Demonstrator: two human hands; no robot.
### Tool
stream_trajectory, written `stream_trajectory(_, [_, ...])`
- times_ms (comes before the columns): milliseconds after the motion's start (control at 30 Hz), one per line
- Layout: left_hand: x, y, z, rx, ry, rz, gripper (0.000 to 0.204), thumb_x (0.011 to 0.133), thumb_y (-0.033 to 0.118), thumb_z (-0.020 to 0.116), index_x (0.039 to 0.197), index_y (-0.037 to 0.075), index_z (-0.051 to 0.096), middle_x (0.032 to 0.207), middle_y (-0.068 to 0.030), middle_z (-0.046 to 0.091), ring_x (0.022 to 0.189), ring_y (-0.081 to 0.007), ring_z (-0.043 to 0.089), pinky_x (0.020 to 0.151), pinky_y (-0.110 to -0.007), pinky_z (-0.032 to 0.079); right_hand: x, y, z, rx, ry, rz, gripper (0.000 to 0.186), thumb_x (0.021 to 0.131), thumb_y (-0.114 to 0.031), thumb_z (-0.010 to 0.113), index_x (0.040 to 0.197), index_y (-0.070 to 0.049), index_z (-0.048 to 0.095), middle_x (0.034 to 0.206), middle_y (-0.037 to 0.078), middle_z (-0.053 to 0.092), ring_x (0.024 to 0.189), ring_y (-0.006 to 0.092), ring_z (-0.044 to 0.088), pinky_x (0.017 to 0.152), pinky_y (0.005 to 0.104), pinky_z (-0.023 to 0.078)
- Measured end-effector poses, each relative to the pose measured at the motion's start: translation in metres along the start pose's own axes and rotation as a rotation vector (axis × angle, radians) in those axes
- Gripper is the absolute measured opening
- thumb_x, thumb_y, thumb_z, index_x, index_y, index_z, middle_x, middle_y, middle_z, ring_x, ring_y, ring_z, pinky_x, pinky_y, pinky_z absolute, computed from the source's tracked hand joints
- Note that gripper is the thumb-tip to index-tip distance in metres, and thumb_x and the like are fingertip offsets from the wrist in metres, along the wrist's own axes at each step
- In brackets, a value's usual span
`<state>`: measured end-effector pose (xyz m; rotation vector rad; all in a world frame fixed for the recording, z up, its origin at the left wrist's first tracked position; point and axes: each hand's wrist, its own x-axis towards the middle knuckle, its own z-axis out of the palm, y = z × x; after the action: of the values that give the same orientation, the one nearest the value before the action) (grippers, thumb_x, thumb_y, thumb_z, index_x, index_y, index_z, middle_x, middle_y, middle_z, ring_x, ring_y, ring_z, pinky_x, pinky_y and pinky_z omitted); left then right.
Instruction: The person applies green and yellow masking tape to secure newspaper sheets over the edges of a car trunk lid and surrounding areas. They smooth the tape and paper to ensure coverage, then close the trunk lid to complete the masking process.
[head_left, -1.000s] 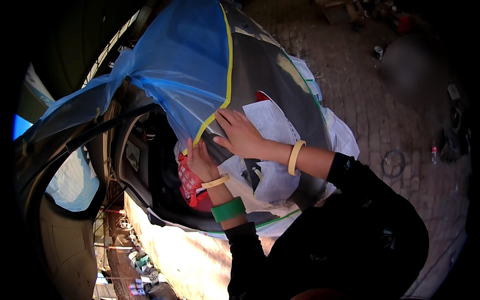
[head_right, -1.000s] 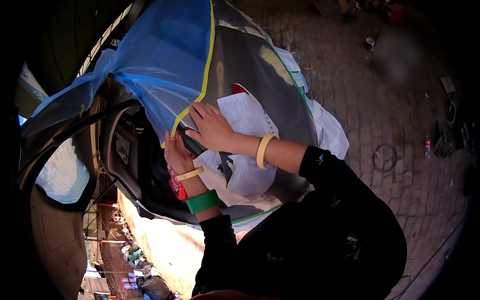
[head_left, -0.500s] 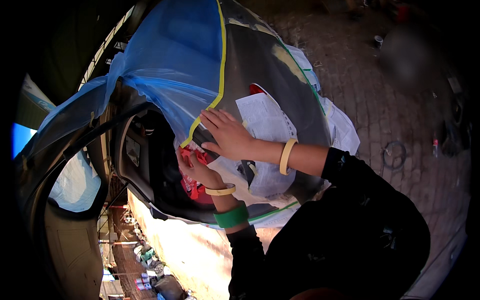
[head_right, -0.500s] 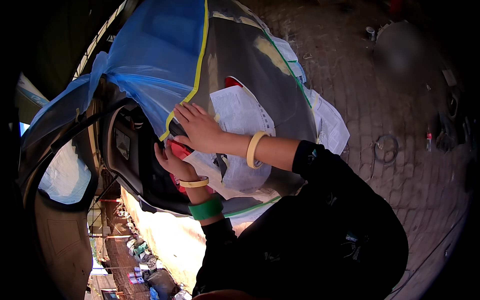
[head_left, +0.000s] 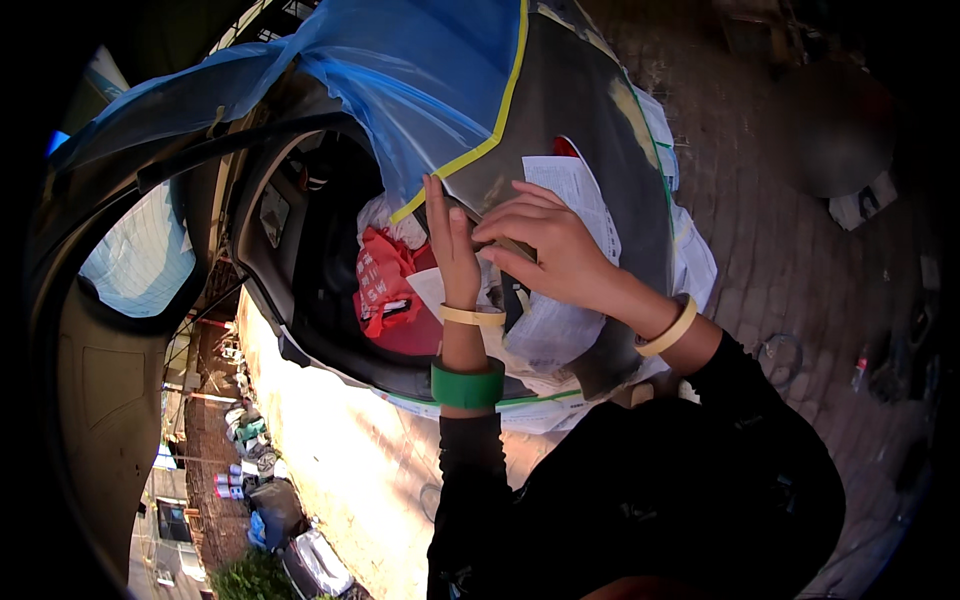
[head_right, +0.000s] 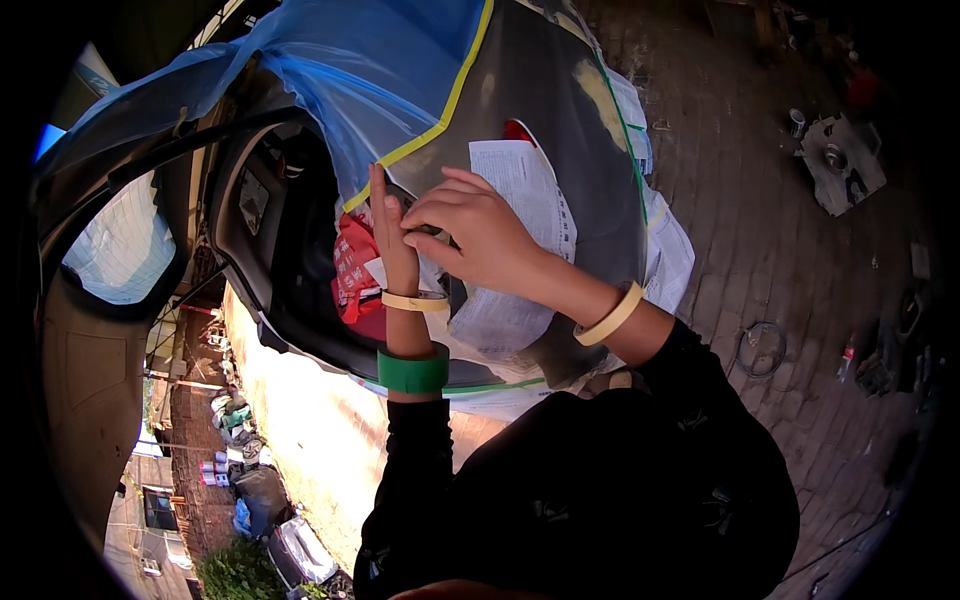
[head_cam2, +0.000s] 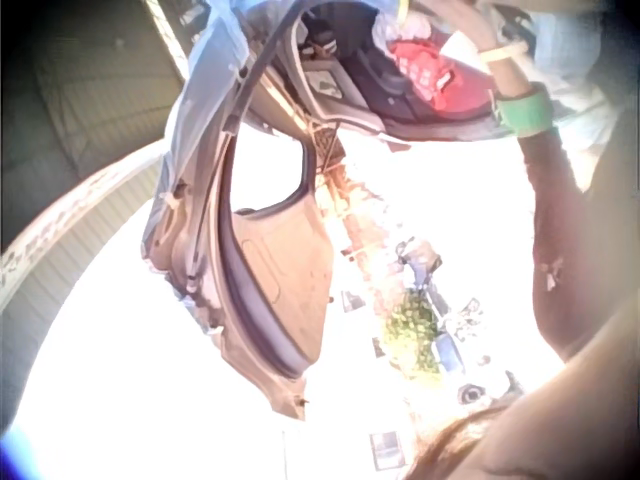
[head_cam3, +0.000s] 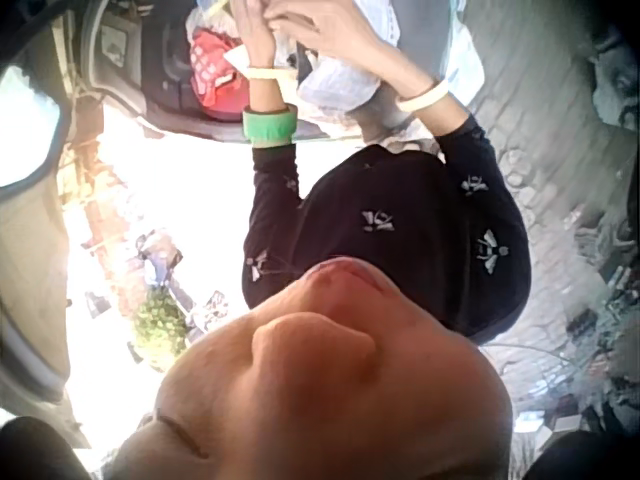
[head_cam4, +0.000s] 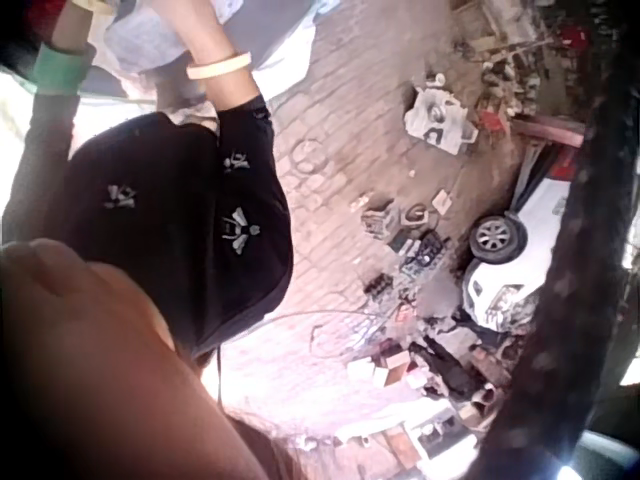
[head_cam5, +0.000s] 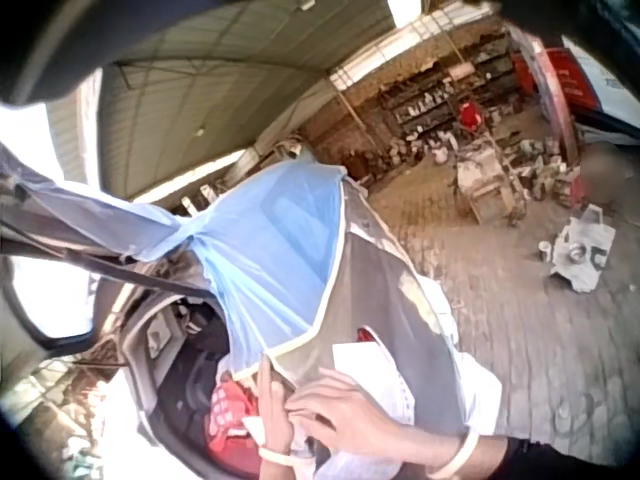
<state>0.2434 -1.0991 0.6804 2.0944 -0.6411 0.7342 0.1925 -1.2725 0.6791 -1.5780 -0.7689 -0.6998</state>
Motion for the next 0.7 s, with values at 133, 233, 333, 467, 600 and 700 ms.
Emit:
stream_trajectory(133, [-0.003,0.0,-0.014,-0.043,-0.041,-0.083,0.06,0.1,0.039,0.035,0.145,0.0,0.027,0.151,-0.0208,0.023,0.141,-0.0323,0.021,0.113,-0.038,0.016,0.007,-0.091,-0.062,0.695,-0.094,-0.589,0.027,0.077,-0.016,0.073,0.059,-0.005,0.056,0.062,0.004,0.06,0.063,0.0189,0.062,0.083,0.0443,0.047])
stream_trajectory(233, [-0.009,-0.006,-0.019,-0.153,-0.009,-0.172,0.061,0.099,0.036,0.04,0.145,-0.001,0.024,0.15,-0.0202,0.024,0.14,-0.0309,0.023,0.113,-0.036,0.017,-0.021,-0.135,-0.09,1.172,-0.155,-0.782,0.032,0.084,-0.009,0.062,0.054,-0.004,0.056,0.059,0.008,0.06,0.062,0.0186,0.064,0.086,0.0341,0.05])
stream_trajectory(333, [0.008,0.007,0.006,-0.319,-0.015,-0.246,0.062,0.098,0.037,0.043,0.144,-0.002,0.028,0.147,-0.0174,0.031,0.136,-0.0266,0.029,0.112,-0.034,0.019,-0.044,-0.161,-0.124,1.273,-0.179,-0.76,0.038,0.089,-0.004,0.053,0.052,-0.004,0.055,0.058,0.008,0.06,0.068,0.0178,0.067,0.083,0.0239,0.052])
stream_trajectory(467, [-0.006,0.017,0.0,-0.297,-0.022,-0.228,0.061,0.094,0.025,0.052,0.143,-0.001,0.029,0.148,-0.0187,0.03,0.138,-0.0287,0.028,0.112,-0.036,0.021,-0.055,-0.161,-0.133,1.314,-0.247,-0.704,0.037,0.089,-0.004,0.052,0.053,-0.006,0.055,0.059,0.007,0.06,0.072,0.0173,0.068,0.079,0.0215,0.053])
stream_trajectory(600, [-0.022,0.043,0.002,-0.298,-0.004,-0.251,0.065,0.089,0.012,0.06,0.144,0.001,0.028,0.149,-0.0182,0.028,0.138,-0.0293,0.027,0.112,-0.037,0.02,-0.07,-0.163,-0.139,1.327,-0.133,-0.679,0.037,0.089,-0.003,0.052,0.052,-0.005,0.055,0.058,0.007,0.06,0.07,0.0175,0.067,0.079,0.0231,0.053])
stream_trajectory(700, [-0.04,0.057,0.005,-0.224,-0.014,-0.262,0.062,0.088,0.009,0.059,0.142,0.001,0.032,0.148,-0.0171,0.031,0.138,-0.0285,0.029,0.112,-0.037,0.021,-0.079,-0.168,-0.146,1.309,-0.066,-0.655,0.037,0.088,-0.002,0.052,0.052,-0.005,0.054,0.058,0.007,0.06,0.069,0.0176,0.067,0.08,0.0242,0.053])
